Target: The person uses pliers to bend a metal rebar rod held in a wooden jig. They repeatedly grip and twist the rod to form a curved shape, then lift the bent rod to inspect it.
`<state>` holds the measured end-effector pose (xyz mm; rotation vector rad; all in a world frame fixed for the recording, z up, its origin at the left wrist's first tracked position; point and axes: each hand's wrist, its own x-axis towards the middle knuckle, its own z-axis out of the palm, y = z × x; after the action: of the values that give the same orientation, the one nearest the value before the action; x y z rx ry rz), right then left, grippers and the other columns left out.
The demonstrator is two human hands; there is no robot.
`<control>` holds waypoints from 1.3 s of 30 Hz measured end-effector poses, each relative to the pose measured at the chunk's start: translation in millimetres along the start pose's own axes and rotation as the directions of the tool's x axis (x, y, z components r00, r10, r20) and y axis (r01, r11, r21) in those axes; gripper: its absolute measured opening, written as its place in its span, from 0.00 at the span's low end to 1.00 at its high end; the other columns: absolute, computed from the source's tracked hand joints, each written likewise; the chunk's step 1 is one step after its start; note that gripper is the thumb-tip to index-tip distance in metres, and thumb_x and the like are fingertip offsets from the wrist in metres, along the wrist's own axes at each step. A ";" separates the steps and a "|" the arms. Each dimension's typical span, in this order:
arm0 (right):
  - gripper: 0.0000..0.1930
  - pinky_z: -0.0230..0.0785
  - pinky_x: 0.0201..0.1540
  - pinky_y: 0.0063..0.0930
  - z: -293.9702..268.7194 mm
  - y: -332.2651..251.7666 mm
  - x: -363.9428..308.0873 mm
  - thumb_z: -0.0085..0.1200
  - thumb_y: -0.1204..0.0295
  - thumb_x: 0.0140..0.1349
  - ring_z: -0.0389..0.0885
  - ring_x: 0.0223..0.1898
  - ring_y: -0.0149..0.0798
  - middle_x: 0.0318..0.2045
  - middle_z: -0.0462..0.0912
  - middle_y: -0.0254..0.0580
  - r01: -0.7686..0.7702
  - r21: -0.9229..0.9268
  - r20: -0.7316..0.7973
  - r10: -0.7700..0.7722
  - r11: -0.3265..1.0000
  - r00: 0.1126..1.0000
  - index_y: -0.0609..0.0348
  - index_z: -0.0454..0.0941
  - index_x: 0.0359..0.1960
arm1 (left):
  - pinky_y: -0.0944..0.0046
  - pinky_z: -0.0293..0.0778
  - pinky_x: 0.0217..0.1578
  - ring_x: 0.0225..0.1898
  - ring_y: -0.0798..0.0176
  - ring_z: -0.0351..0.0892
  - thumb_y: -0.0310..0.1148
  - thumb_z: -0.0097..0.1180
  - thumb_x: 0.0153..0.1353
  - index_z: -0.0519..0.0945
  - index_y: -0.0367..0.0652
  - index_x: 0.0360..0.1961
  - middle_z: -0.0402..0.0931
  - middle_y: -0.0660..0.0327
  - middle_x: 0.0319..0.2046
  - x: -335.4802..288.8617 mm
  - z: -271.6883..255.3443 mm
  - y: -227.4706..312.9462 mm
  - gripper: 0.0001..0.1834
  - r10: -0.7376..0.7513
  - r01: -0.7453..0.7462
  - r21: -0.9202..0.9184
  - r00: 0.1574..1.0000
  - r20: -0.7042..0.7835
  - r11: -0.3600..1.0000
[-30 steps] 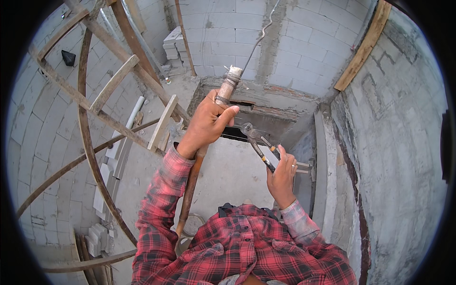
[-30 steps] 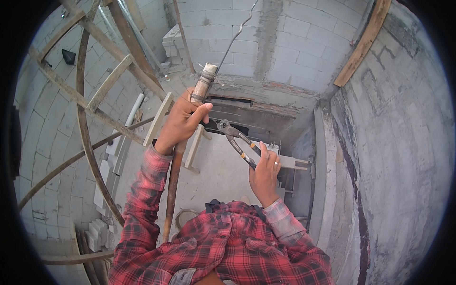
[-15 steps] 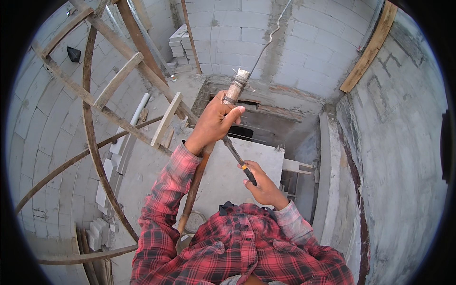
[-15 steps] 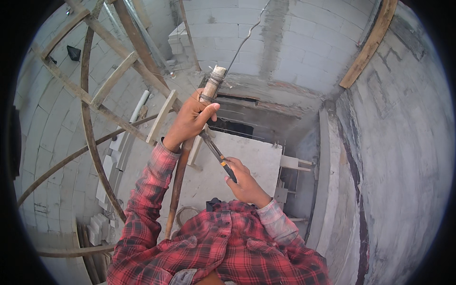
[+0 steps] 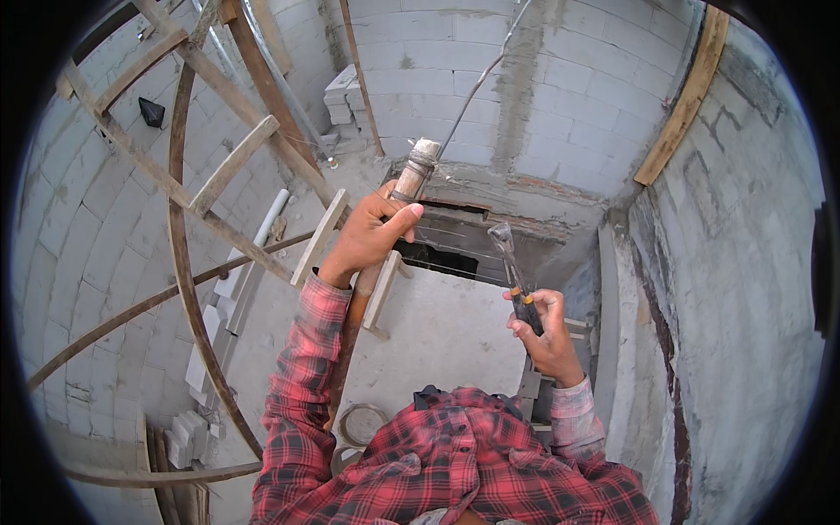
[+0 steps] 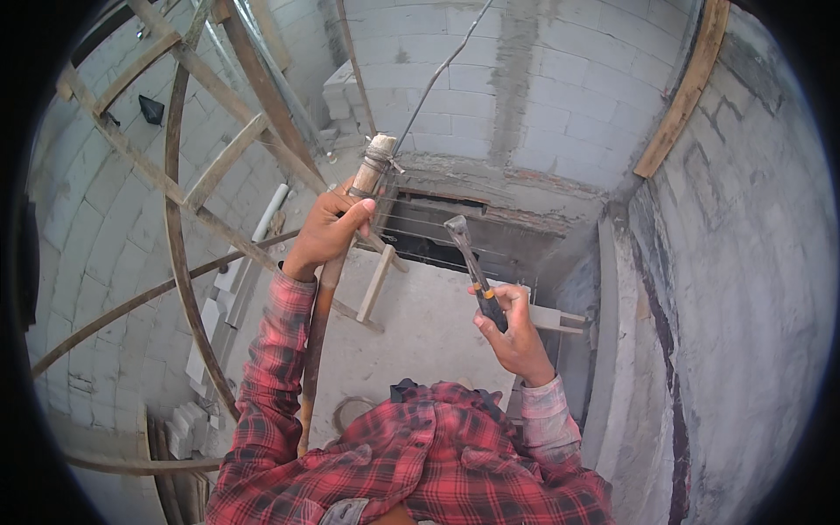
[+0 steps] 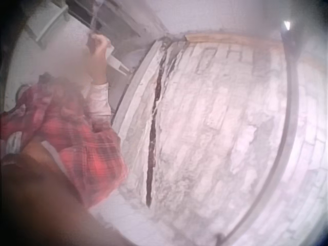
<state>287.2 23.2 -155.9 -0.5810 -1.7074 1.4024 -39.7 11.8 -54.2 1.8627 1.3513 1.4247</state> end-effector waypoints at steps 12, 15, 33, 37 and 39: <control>0.16 0.70 0.40 0.34 47.6 -135.1 114.1 0.65 0.70 0.60 0.78 0.32 0.38 0.34 0.80 0.43 0.248 -0.294 0.081 -0.235 0.923 0.969 0.63 0.73 0.45 | 0.61 0.73 0.44 0.45 0.63 0.79 0.32 0.60 0.64 0.82 0.35 0.23 0.79 0.57 0.30 -2.4 47.9 5.6 0.14 -0.035 0.035 -0.026 0.999 0.032 0.999; 0.18 0.69 0.37 0.34 64.2 -108.8 139.2 0.63 0.70 0.59 0.78 0.31 0.46 0.31 0.78 0.47 0.537 -0.538 0.080 -0.595 0.650 0.800 0.66 0.71 0.46 | 0.63 0.74 0.32 0.32 0.66 0.77 0.25 0.61 0.58 0.80 0.33 0.32 0.78 0.58 0.29 -0.9 65.8 18.0 0.05 -0.064 0.064 0.019 0.998 0.012 0.998; 0.12 0.62 0.57 0.31 -12.1 -108.4 159.9 0.48 0.65 0.73 0.79 0.47 0.37 0.26 0.76 0.34 0.200 0.202 -0.258 -0.145 0.959 0.955 0.61 0.78 0.40 | 0.73 0.70 0.31 0.29 0.76 0.71 0.33 0.63 0.65 0.57 0.41 0.73 0.73 0.65 0.36 2.0 38.1 43.7 0.40 -0.180 0.267 -0.456 0.957 0.225 0.849; 0.12 0.64 0.60 0.35 -6.6 -112.8 168.9 0.47 0.65 0.74 0.81 0.53 0.42 0.26 0.75 0.33 0.224 0.347 -0.093 -0.204 0.911 0.974 0.60 0.77 0.41 | 0.75 0.65 0.26 0.25 0.78 0.67 0.34 0.63 0.66 0.74 0.35 0.59 0.73 0.71 0.29 9.4 44.6 48.4 0.23 -0.197 0.262 -0.357 0.958 0.209 0.896; 0.12 0.64 0.59 0.35 3.8 -126.3 171.7 0.48 0.64 0.73 0.82 0.51 0.41 0.26 0.75 0.33 0.235 0.367 -0.065 -0.227 0.900 0.972 0.60 0.77 0.41 | 0.75 0.63 0.25 0.24 0.79 0.66 0.35 0.63 0.66 0.76 0.36 0.57 0.69 0.73 0.25 10.3 48.0 46.7 0.22 -0.234 0.280 -0.294 0.955 0.183 0.914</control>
<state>208.9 120.7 16.8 -0.1727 -1.3896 1.4885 23.7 10.9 -30.5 1.4880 1.1679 1.2597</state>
